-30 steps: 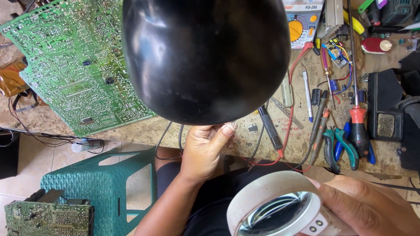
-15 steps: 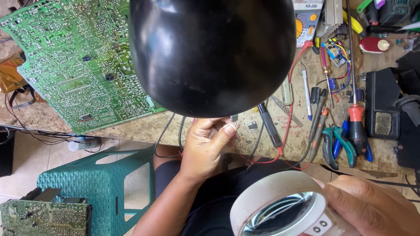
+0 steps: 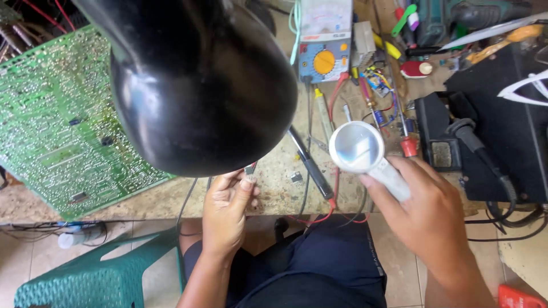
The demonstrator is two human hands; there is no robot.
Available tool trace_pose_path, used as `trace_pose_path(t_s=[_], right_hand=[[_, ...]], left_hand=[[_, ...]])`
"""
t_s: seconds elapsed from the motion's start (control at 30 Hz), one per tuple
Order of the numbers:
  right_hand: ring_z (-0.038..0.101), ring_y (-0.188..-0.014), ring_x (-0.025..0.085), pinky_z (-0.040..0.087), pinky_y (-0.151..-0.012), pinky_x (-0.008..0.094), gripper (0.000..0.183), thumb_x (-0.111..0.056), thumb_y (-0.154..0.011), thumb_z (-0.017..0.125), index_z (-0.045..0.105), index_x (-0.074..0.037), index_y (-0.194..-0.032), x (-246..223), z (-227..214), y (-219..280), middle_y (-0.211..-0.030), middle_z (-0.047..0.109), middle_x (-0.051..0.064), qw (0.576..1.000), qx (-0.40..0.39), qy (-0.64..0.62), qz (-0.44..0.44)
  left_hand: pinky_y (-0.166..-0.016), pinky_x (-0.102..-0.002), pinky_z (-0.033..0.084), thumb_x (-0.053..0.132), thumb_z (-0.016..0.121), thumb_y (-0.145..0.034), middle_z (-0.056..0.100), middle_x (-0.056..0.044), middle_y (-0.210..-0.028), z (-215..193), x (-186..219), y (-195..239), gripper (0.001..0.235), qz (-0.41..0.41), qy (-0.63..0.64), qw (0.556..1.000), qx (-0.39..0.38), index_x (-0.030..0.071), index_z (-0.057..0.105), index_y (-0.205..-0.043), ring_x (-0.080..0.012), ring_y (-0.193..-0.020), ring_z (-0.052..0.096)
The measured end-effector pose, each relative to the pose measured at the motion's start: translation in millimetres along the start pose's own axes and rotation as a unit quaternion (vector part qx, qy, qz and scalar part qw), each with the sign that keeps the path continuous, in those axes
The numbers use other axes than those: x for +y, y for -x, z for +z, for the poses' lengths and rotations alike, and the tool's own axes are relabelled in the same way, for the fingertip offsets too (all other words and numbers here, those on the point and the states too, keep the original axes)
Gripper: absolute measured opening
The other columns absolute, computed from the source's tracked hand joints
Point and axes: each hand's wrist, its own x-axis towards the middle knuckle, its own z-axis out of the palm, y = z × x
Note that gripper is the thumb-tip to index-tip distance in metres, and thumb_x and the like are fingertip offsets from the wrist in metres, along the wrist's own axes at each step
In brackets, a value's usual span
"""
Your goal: The person inspects a small electronic component with a magnifying glass, applies liquid from a bottle to its leads, and then uses a soldering iron and a screwdriver to work on a green circuit board. The person repeatedly handles the component and tools while seated at a cluttered workbench.
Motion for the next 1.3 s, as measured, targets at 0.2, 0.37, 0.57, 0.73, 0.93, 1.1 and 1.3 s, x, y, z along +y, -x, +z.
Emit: trace_pose_path(t_s=[0.2,0.37,0.57,0.73,0.93,1.1,1.3], right_hand=[[0.061,-0.106,0.039,0.053,-0.077,0.051,0.045,-0.044,-0.093,0.069,0.073,-0.007,-0.119,41.1,68.6,-15.3,-0.105,0.063,0.018,0.993,-0.047,0.062,0.090],[0.052,-0.137,0.039,0.048,-0.101,0.055,0.062,-0.059,-0.095,0.058,0.070,-0.009,-0.129,38.4,53.0,-54.4,-0.137,0.063,0.021,0.978,-0.144,0.078,0.130],[0.069,-0.098,0.041,0.059,-0.076,0.054,0.019,-0.018,-0.099,0.064,0.075,-0.006,-0.110,111.7,42.6,-177.4,-0.108,0.073,0.017,0.957,-0.142,0.213,0.138],[0.074,-0.100,0.044,0.059,-0.077,0.063,0.027,-0.017,-0.089,0.066,0.082,-0.004,-0.106,218.8,102.7,-218.1,-0.101,0.078,0.022,0.911,-0.220,0.332,0.107],[0.073,-0.107,0.046,0.058,-0.081,0.064,0.049,-0.022,-0.088,0.065,0.075,0.006,-0.126,154.3,64.4,-206.8,-0.116,0.078,0.029,0.895,-0.271,0.335,0.120],[0.071,-0.110,0.048,0.055,-0.085,0.061,0.056,-0.038,-0.087,0.071,0.074,0.007,-0.121,95.7,18.1,-190.5,-0.114,0.078,0.030,0.932,-0.172,0.289,0.131],[0.072,-0.094,0.028,0.056,-0.080,0.038,0.036,-0.011,-0.094,0.072,0.065,0.005,-0.126,19.2,11.5,-80.6,-0.099,0.072,0.020,0.984,0.038,-0.170,0.027]], left_hand=[[-0.053,-0.028,0.048,0.014,0.063,-0.097,0.060,-0.009,-0.090,6.9,-8.6,-7.2,0.045,-0.045,0.028,0.998,-0.020,0.003,0.060,-0.141,-0.0169,-0.067,0.056],[-0.068,-0.031,0.059,0.014,0.064,-0.096,0.065,-0.007,-0.091,7.2,-10.6,-8.0,0.049,-0.029,-0.052,0.998,-0.012,0.003,0.060,-0.144,-0.0154,-0.077,0.063],[-0.061,-0.029,0.057,0.014,0.064,-0.096,0.063,-0.009,-0.093,4.6,-10.3,-5.2,0.053,-0.027,-0.002,0.999,-0.027,0.002,0.056,-0.147,-0.0158,-0.076,0.063],[-0.081,-0.037,0.056,0.018,0.079,-0.090,0.067,-0.007,-0.090,3.1,-20.1,-2.5,0.034,0.246,-0.338,0.908,-0.018,0.014,0.077,-0.123,-0.0259,-0.085,0.069],[-0.074,-0.032,0.054,0.044,0.073,-0.091,0.057,0.001,-0.088,-10.3,-39.3,-1.6,0.033,0.310,-0.560,0.769,0.003,0.022,0.076,-0.116,-0.0204,-0.087,0.062],[-0.067,-0.035,0.055,0.042,0.070,-0.094,0.057,-0.004,-0.089,-12.7,-27.5,10.6,0.037,0.271,-0.603,0.750,0.024,0.013,0.074,-0.118,-0.0249,-0.084,0.062],[-0.079,-0.039,0.057,0.023,0.068,-0.094,0.059,-0.007,-0.096,-25.9,-34.0,22.3,0.034,0.287,-0.565,0.773,0.025,0.011,0.069,-0.125,-0.0297,-0.091,0.065]])
